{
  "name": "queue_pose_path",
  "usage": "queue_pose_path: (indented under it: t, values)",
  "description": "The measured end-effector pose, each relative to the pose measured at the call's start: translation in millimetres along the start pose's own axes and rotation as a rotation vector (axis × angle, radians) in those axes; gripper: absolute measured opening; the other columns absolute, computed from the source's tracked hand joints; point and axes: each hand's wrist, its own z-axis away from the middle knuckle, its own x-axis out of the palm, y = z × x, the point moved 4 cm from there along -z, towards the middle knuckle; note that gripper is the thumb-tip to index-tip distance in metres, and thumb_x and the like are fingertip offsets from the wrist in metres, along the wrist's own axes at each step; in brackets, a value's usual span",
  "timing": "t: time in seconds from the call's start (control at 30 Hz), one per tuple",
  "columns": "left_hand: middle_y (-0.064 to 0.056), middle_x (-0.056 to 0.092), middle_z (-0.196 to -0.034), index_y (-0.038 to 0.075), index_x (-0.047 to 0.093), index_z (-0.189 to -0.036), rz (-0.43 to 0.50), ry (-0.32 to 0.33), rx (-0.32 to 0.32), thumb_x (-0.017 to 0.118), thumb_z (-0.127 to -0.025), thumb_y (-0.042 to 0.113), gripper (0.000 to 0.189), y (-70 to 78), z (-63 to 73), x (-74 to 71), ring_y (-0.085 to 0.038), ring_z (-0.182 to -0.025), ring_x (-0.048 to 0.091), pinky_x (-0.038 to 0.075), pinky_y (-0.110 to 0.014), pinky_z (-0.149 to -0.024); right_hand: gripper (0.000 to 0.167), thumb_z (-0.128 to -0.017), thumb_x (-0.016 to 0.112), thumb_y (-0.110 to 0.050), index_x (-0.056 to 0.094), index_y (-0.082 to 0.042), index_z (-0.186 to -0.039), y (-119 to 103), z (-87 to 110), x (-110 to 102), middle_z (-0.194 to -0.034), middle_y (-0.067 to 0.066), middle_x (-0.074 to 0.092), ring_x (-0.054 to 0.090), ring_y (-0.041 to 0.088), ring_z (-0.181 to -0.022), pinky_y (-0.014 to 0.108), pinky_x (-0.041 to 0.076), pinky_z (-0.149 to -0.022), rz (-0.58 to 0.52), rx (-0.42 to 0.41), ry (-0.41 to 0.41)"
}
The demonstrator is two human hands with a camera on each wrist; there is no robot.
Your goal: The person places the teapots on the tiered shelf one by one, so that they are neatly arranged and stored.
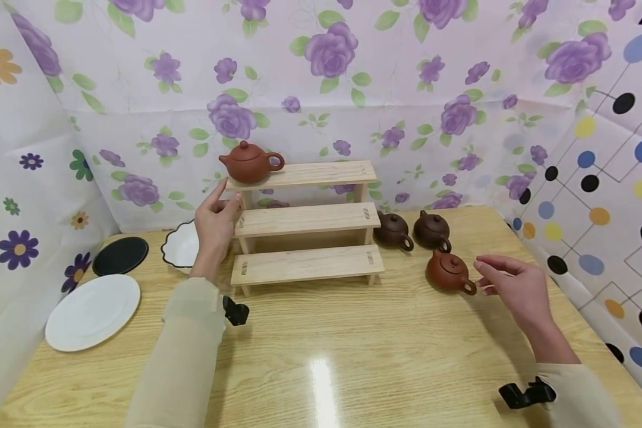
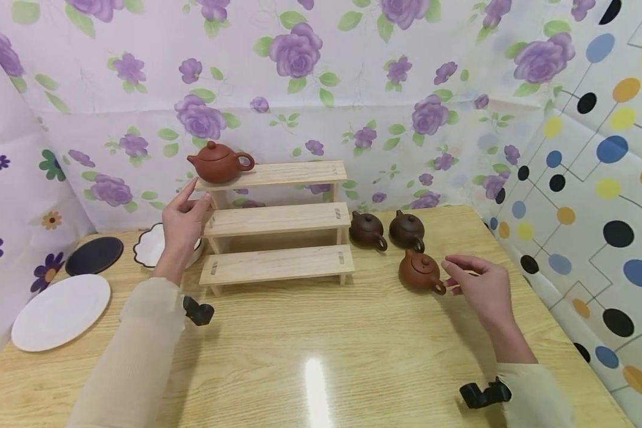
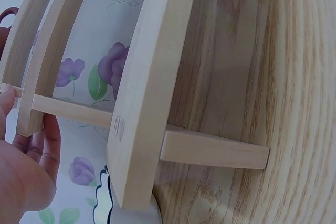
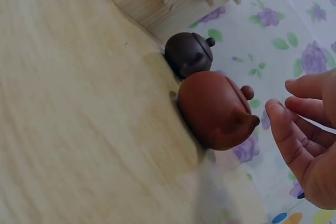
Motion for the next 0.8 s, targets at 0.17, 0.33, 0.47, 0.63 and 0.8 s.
queue_pose_path:
  t: [0.17, 0.33, 0.47, 0.63, 0.8]
  values:
    - [0.014, 0.064, -0.086, 0.035, 0.058, -0.151, -0.008, 0.008, -0.002, 0.074, -0.101, 0.032, 0.052, 2.1, 1.5, 0.1, -0.004, -0.08, 0.059, 0.047, -0.018, -0.07, 0.047, -0.099, 0.077, -0.032, 0.072, 0.006, -0.128, 7, 6.8, 2, -0.094, -0.023, 0.075, 0.076, 0.01, -0.07, 0.03, 0.063, -0.063, 0.062, -0.004, -0.002]
    - [0.015, 0.064, -0.085, 0.035, 0.059, -0.151, 0.0, 0.009, -0.014, 0.074, -0.101, 0.031, 0.053, 1.1, 0.6, -0.3, -0.004, -0.081, 0.059, 0.047, -0.017, -0.07, 0.049, -0.101, 0.074, -0.035, 0.072, 0.005, -0.128, 14, 13.1, 4, -0.089, -0.022, 0.073, 0.076, 0.012, -0.073, 0.03, 0.063, -0.065, 0.134, -0.003, -0.021]
    - [0.014, 0.064, -0.084, 0.035, 0.058, -0.151, 0.004, 0.01, -0.016, 0.074, -0.101, 0.03, 0.053, 0.2, -0.4, -0.5, -0.004, -0.08, 0.059, 0.047, -0.017, -0.069, 0.05, -0.101, 0.074, -0.037, 0.072, 0.005, -0.129, 18, 15.4, 7, -0.091, -0.025, 0.07, 0.075, 0.008, -0.075, 0.029, 0.063, -0.066, 0.138, -0.008, -0.034]
    - [0.013, 0.064, -0.085, 0.035, 0.058, -0.151, 0.01, 0.01, -0.016, 0.074, -0.101, 0.03, 0.053, -0.2, -1.2, 0.1, -0.005, -0.08, 0.059, 0.046, -0.018, -0.069, 0.052, -0.1, 0.075, -0.038, 0.072, 0.004, -0.129, 21, 16.2, 9, -0.091, -0.026, 0.071, 0.076, 0.009, -0.078, 0.03, 0.063, -0.068, 0.118, 0.012, -0.048]
    - [0.012, 0.063, -0.086, 0.035, 0.058, -0.151, 0.012, 0.006, -0.012, 0.073, -0.102, 0.031, 0.052, -0.8, -0.9, 0.3, -0.005, -0.081, 0.058, 0.046, -0.018, -0.069, 0.051, -0.099, 0.077, -0.035, 0.072, 0.005, -0.13, 24, 15.3, 11, -0.092, -0.021, 0.074, 0.075, 0.008, -0.078, 0.029, 0.063, -0.068, 0.101, 0.034, -0.061]
